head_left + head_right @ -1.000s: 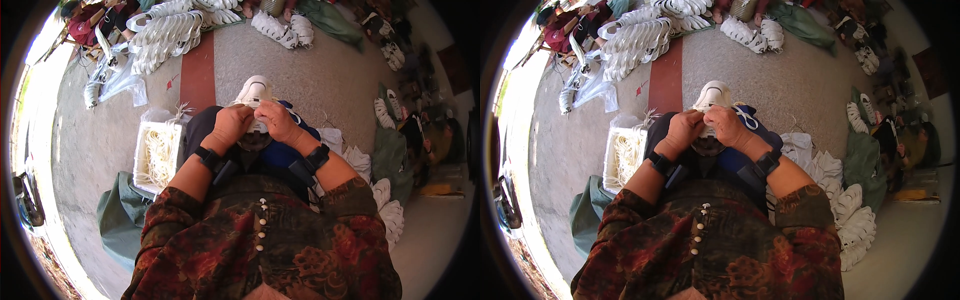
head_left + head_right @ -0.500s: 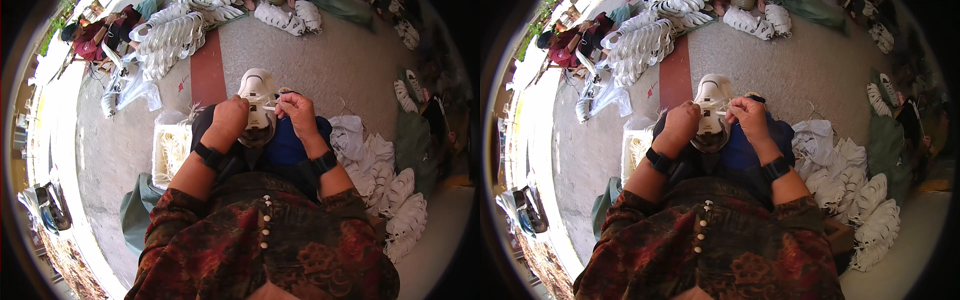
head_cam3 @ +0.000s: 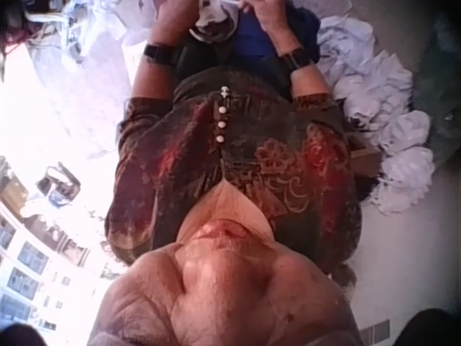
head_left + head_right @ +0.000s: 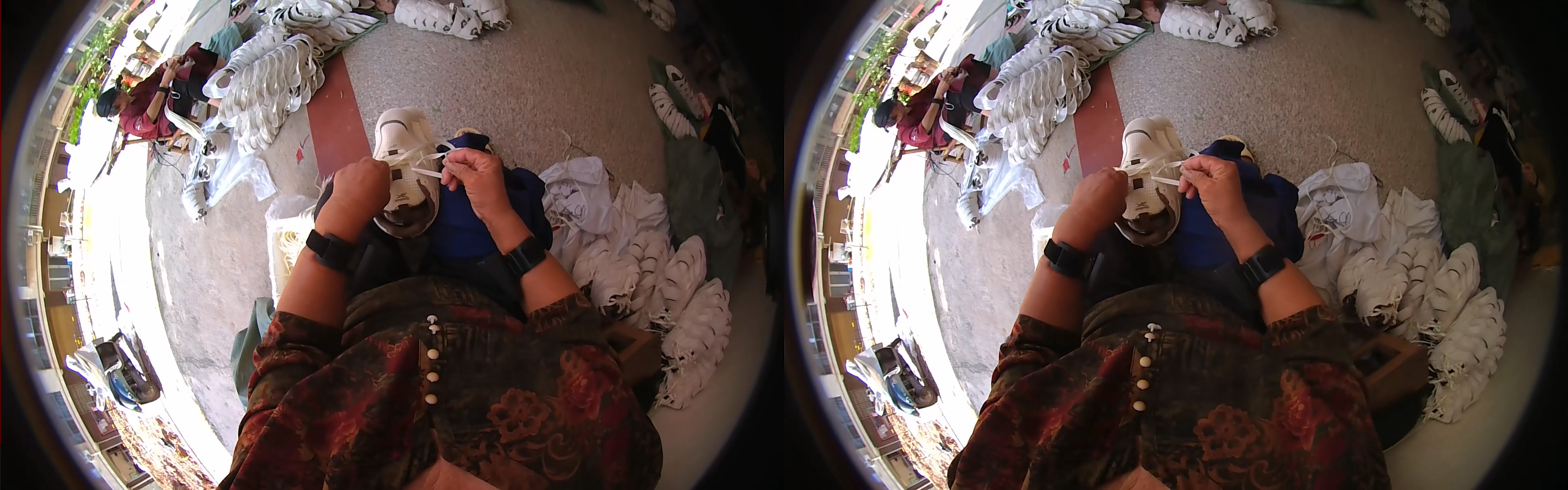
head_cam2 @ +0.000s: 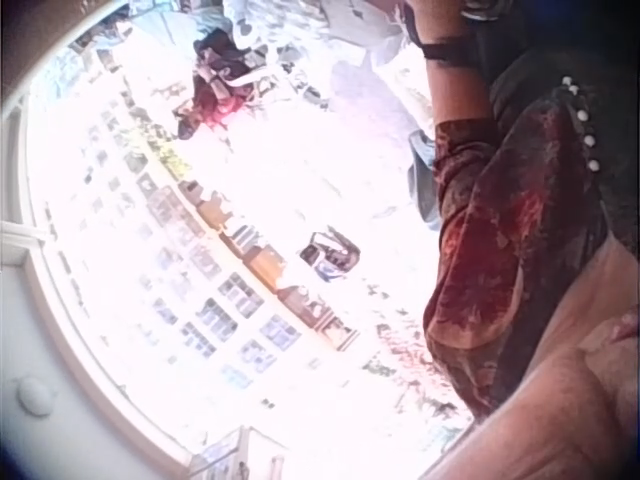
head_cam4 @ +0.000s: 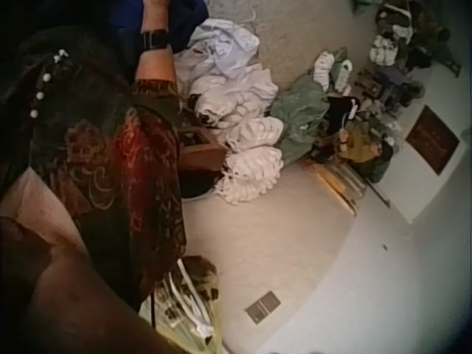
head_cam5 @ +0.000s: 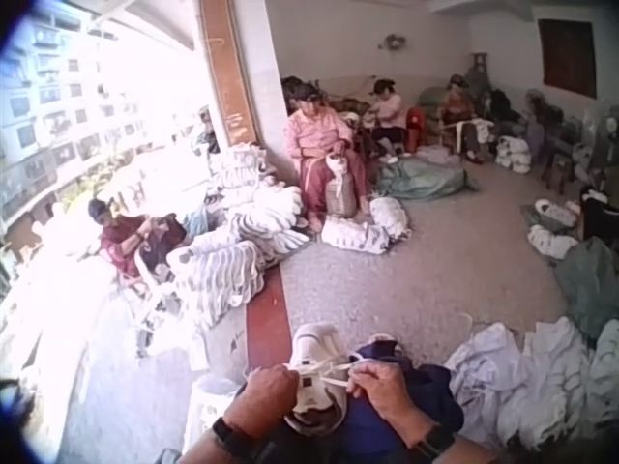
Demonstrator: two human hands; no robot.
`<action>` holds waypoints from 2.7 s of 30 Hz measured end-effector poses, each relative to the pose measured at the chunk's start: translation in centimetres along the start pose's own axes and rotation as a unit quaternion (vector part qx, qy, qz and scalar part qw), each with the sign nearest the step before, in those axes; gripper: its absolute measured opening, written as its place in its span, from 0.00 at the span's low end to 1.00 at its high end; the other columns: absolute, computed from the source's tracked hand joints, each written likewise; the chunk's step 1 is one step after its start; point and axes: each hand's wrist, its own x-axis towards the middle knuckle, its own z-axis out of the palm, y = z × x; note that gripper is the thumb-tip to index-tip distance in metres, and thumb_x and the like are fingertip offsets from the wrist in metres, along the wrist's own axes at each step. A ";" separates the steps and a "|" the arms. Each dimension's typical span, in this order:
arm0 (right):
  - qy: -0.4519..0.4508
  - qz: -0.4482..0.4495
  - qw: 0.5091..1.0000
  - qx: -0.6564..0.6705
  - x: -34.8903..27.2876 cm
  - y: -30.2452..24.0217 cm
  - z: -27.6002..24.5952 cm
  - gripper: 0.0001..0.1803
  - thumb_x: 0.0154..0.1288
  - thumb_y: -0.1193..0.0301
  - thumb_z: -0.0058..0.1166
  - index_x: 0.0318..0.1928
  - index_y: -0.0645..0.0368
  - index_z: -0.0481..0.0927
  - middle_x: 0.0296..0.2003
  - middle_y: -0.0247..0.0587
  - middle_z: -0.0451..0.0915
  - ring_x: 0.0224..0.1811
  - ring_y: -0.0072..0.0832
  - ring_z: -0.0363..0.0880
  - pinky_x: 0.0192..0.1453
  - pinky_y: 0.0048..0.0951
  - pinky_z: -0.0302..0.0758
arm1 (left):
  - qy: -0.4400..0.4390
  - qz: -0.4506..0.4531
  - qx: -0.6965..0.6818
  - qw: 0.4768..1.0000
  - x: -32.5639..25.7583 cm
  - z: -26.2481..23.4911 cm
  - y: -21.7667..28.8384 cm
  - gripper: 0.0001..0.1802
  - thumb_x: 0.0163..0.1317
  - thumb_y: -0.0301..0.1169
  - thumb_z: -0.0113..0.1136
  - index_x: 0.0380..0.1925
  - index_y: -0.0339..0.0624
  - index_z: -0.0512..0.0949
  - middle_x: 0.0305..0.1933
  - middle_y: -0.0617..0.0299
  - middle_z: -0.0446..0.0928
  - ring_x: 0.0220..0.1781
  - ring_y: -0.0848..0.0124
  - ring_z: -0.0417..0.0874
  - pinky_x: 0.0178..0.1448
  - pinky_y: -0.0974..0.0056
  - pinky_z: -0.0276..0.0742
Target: Lacing multiple pairs of white athletic shoes by hand in an assembly environment.
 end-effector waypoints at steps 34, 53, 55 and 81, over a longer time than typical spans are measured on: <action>-0.030 -0.006 0.997 -0.069 -0.9 1.2 0.9 0.05 0.61 0.78 0.48 0.31 0.66 0.77 0.22 0.36 0.77 0.20 0.17 0.72 0.26 0.18 0.70 | 0.275 0.081 -0.063 0.956 -0.9 4.7 -1.1 0.03 0.44 0.29 0.52 0.18 0.44 0.75 0.25 0.60 0.72 0.35 0.60 0.73 0.38 0.57 0.69; 0.010 0.026 0.999 0.045 -0.2 0.7 0.4 0.05 0.60 0.78 0.49 0.32 0.66 0.77 0.23 0.37 0.78 0.24 0.18 0.73 0.28 0.17 0.70 | 0.177 0.116 -0.382 0.899 2.4 3.6 -1.1 0.05 0.52 0.25 0.49 0.19 0.40 0.73 0.21 0.63 0.75 0.20 0.72 0.74 0.25 0.70 0.70; 0.004 0.039 0.998 0.043 -0.3 0.3 1.3 0.05 0.60 0.78 0.50 0.33 0.66 0.78 0.23 0.37 0.78 0.24 0.19 0.73 0.28 0.17 0.70 | 0.164 0.080 -0.520 0.834 2.1 3.8 -0.8 0.05 0.54 0.25 0.49 0.21 0.40 0.72 0.21 0.64 0.74 0.20 0.75 0.72 0.25 0.72 0.69; -0.088 -0.094 0.779 -0.614 1.5 -0.9 6.6 0.05 0.51 0.74 0.48 0.23 0.61 0.77 0.25 0.53 0.77 0.31 0.46 0.77 0.34 0.44 0.72 | -0.029 0.149 -0.788 0.596 -6.1 3.0 -3.6 0.05 0.62 0.28 0.51 0.30 0.39 0.70 0.22 0.67 0.69 0.23 0.79 0.67 0.30 0.76 0.64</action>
